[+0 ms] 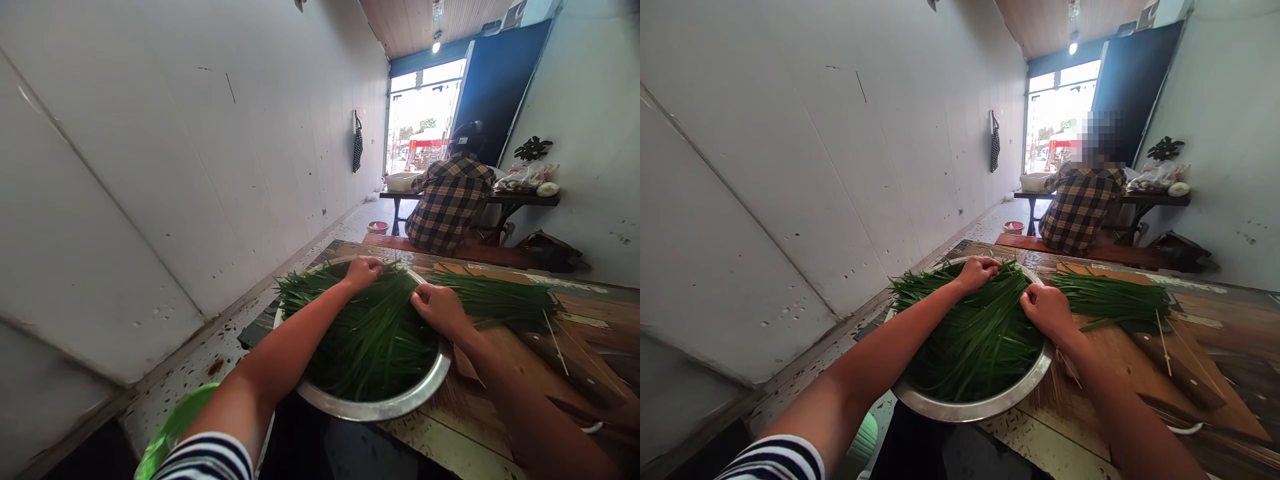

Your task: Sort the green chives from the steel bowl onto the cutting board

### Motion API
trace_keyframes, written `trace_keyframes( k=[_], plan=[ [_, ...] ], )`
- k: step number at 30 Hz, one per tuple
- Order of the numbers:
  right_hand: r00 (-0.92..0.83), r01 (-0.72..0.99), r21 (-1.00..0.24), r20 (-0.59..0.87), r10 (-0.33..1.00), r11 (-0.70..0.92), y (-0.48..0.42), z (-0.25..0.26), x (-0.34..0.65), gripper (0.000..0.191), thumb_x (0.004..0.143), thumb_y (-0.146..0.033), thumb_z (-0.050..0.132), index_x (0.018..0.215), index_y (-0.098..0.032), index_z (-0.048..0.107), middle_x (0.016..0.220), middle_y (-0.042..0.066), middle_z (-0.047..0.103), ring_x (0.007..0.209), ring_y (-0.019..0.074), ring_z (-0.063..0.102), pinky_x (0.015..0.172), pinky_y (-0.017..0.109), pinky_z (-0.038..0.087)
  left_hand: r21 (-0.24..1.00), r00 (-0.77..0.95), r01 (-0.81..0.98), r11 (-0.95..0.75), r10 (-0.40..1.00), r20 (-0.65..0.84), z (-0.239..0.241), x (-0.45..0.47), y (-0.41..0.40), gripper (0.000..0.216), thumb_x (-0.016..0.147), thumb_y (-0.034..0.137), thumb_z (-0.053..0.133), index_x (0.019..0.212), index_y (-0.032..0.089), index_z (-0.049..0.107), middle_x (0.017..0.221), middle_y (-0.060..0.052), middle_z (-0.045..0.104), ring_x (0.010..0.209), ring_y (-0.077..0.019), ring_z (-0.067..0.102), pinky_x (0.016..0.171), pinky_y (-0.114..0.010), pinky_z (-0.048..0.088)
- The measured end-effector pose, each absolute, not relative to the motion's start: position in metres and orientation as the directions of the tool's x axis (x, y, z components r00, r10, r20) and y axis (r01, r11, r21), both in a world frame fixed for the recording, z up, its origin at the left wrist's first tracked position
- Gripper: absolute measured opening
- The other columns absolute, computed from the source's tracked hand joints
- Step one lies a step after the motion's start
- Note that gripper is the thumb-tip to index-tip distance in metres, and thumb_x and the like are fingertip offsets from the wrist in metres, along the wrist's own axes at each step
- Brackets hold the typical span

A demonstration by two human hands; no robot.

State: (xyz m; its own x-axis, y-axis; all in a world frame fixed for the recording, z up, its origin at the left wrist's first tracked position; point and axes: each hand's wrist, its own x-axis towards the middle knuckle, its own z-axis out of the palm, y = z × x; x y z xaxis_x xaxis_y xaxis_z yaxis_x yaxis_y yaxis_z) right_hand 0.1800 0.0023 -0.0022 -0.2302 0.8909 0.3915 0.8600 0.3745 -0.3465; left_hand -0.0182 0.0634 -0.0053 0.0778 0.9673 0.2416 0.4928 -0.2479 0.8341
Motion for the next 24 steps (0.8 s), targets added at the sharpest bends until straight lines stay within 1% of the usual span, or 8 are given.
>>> trace_keyframes(
  k=[8, 14, 19, 24],
  plan=[
    [-0.239, 0.863, -0.330, 0.399, 0.885, 0.382, 0.0032, -0.0032, 0.1808, 0.027, 0.077, -0.032, 0.043, 0.061, -0.019, 0.060, 0.059, 0.002, 0.061, 0.054, 0.0125, 0.050, 0.054, 0.025, 0.028, 0.816, 0.074, 0.525, -0.243, 0.968, 0.240, -0.0049, -0.0192, 0.0626, 0.024, 0.077, 0.015, 0.053, 0.093, 0.009, 0.069, 0.074, -0.005, 0.069, 0.059, -0.0092, 0.056, 0.061, -0.020, 0.046],
    [-0.237, 0.873, -0.312, 0.402, 0.884, 0.375, 0.0043, -0.0039, 0.1806, 0.028, 0.078, -0.032, 0.042, 0.062, -0.019, 0.061, 0.059, 0.003, 0.062, 0.055, 0.0128, 0.051, 0.054, 0.025, 0.027, 0.777, 0.097, 0.565, -0.276, 0.958, 0.270, -0.0016, -0.0195, 0.0600, 0.025, 0.077, 0.018, 0.055, 0.095, 0.012, 0.070, 0.078, -0.004, 0.071, 0.072, -0.0122, 0.060, 0.072, -0.022, 0.047],
    [-0.235, 0.873, -0.324, 0.379, 0.895, 0.366, 0.0043, -0.0045, 0.1808, 0.027, 0.078, -0.033, 0.043, 0.063, -0.019, 0.061, 0.061, 0.003, 0.063, 0.056, 0.0132, 0.051, 0.055, 0.025, 0.028, 0.798, 0.092, 0.543, -0.263, 0.963, 0.255, -0.0011, -0.0207, 0.0597, 0.028, 0.077, 0.019, 0.054, 0.099, 0.012, 0.070, 0.079, -0.005, 0.072, 0.072, -0.0126, 0.061, 0.070, -0.021, 0.048],
    [-0.237, 0.868, -0.323, 0.397, 0.887, 0.377, 0.0036, -0.0036, 0.1809, 0.027, 0.077, -0.032, 0.043, 0.062, -0.020, 0.062, 0.060, 0.002, 0.063, 0.056, 0.0131, 0.052, 0.055, 0.025, 0.028, 0.800, 0.096, 0.538, -0.266, 0.962, 0.255, -0.0029, -0.0222, 0.0618, 0.029, 0.077, 0.020, 0.054, 0.099, 0.014, 0.071, 0.080, -0.004, 0.072, 0.074, -0.0125, 0.062, 0.070, -0.021, 0.048]
  ],
)
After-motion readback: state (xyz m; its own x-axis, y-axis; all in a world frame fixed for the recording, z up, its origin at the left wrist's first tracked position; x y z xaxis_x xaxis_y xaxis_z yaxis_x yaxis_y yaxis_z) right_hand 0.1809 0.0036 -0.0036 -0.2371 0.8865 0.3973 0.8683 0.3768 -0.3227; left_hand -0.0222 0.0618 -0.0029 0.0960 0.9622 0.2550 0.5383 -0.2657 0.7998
